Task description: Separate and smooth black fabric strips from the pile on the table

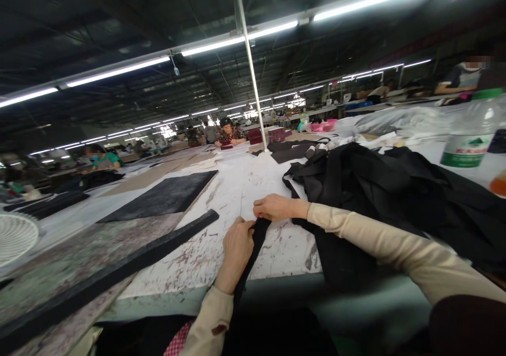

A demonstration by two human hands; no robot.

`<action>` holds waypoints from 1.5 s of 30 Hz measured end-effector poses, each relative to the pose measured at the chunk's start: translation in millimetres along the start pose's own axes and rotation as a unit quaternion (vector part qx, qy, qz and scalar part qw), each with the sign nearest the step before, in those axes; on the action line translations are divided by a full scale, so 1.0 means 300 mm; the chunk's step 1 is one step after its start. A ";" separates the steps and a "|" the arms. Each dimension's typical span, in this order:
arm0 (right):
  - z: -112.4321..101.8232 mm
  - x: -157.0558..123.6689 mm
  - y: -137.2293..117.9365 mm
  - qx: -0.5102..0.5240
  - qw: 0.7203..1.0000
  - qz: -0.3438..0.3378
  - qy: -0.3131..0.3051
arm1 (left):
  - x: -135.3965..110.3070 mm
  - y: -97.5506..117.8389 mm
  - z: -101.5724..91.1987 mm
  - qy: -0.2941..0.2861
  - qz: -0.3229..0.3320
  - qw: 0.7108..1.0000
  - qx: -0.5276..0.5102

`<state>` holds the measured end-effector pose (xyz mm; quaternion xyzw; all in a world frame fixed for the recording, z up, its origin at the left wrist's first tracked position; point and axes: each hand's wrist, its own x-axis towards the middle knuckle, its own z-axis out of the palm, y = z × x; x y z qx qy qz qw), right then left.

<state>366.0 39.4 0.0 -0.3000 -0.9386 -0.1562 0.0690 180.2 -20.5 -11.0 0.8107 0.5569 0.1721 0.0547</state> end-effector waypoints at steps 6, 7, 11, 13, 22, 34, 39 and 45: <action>0.016 -0.007 -0.005 -0.114 0.991 -0.067 0.004 | -0.005 0.016 0.002 -0.008 0.014 0.997 0.071; 0.022 -0.012 0.001 -0.121 0.989 -0.082 0.006 | -0.007 0.020 0.002 -0.006 0.022 0.996 0.087; 0.047 -0.052 0.043 -0.115 0.990 -0.073 0.034 | -0.009 0.027 0.005 -0.006 0.040 0.992 0.122; 0.051 -0.071 0.067 -0.081 0.996 -0.030 0.037 | -0.004 0.027 0.005 -0.009 0.035 0.992 0.124; 0.015 -0.019 0.049 0.176 0.977 0.057 0.107 | 0.126 0.072 0.020 -0.020 0.018 0.994 0.109; 0.110 -0.024 0.086 0.196 0.976 0.073 0.058 | 0.015 -0.057 -0.053 -0.050 -0.010 0.997 0.054; 0.103 -0.034 0.096 0.204 0.977 0.051 0.019 | -0.078 -0.038 -0.056 -0.021 0.026 0.993 0.110; 0.029 -0.046 0.063 0.228 0.969 0.045 -0.081 | -0.110 -0.016 -0.060 -0.032 0.062 0.984 0.166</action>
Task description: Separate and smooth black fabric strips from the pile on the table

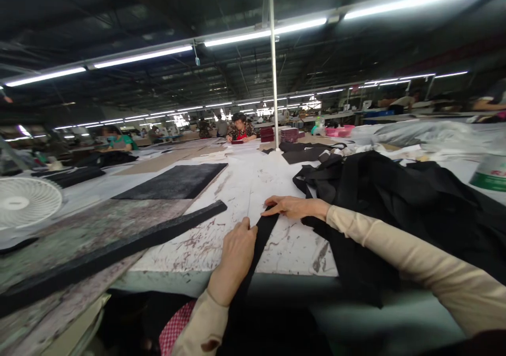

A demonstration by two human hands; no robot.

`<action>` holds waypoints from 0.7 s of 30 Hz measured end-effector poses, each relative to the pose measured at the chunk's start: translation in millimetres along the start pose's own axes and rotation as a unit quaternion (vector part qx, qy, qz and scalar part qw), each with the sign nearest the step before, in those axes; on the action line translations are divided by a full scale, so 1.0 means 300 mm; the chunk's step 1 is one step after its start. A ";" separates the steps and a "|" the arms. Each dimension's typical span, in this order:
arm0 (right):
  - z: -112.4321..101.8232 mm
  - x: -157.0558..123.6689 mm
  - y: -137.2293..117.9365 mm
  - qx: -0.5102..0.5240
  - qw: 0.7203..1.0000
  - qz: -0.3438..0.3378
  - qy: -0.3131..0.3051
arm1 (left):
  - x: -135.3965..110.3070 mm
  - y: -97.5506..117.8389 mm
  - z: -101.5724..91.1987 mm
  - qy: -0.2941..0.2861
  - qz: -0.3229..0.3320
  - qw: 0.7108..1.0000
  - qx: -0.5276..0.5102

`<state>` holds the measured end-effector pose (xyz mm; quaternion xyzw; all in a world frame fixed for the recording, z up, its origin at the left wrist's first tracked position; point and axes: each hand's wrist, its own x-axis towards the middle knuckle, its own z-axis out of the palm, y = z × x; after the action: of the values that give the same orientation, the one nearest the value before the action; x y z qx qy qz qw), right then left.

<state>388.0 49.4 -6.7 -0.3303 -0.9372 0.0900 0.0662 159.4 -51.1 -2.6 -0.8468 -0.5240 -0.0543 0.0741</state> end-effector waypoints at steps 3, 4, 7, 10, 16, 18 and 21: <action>-0.022 -0.007 -0.034 -0.010 0.999 0.027 -0.039 | -0.035 -0.022 0.008 -0.006 -0.009 1.000 -0.026; -0.027 -0.008 -0.046 -0.018 0.998 0.029 -0.049 | -0.049 -0.029 0.012 -0.002 -0.017 0.999 -0.036; -0.037 -0.004 -0.089 -0.078 0.996 0.011 -0.047 | -0.083 -0.041 0.022 0.017 -0.037 0.997 -0.059; -0.032 0.011 -0.146 -0.157 0.987 -0.036 0.004 | -0.096 -0.039 0.024 0.022 -0.033 0.998 -0.051; -0.022 0.029 -0.191 -0.074 0.997 -0.022 0.011 | -0.093 -0.036 0.012 0.001 -0.015 0.999 -0.038; -0.024 0.026 -0.188 -0.051 0.999 -0.018 0.006 | -0.093 -0.038 0.010 -0.003 -0.014 0.999 -0.039; -0.020 0.020 -0.197 -0.063 0.998 -0.016 -0.016 | -0.093 -0.041 0.008 -0.001 -0.010 0.999 -0.042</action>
<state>348.6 8.9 12.1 -0.3172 -0.9472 0.0351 0.0318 136.1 -69.8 -9.0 -0.8437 -0.5300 -0.0762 0.0374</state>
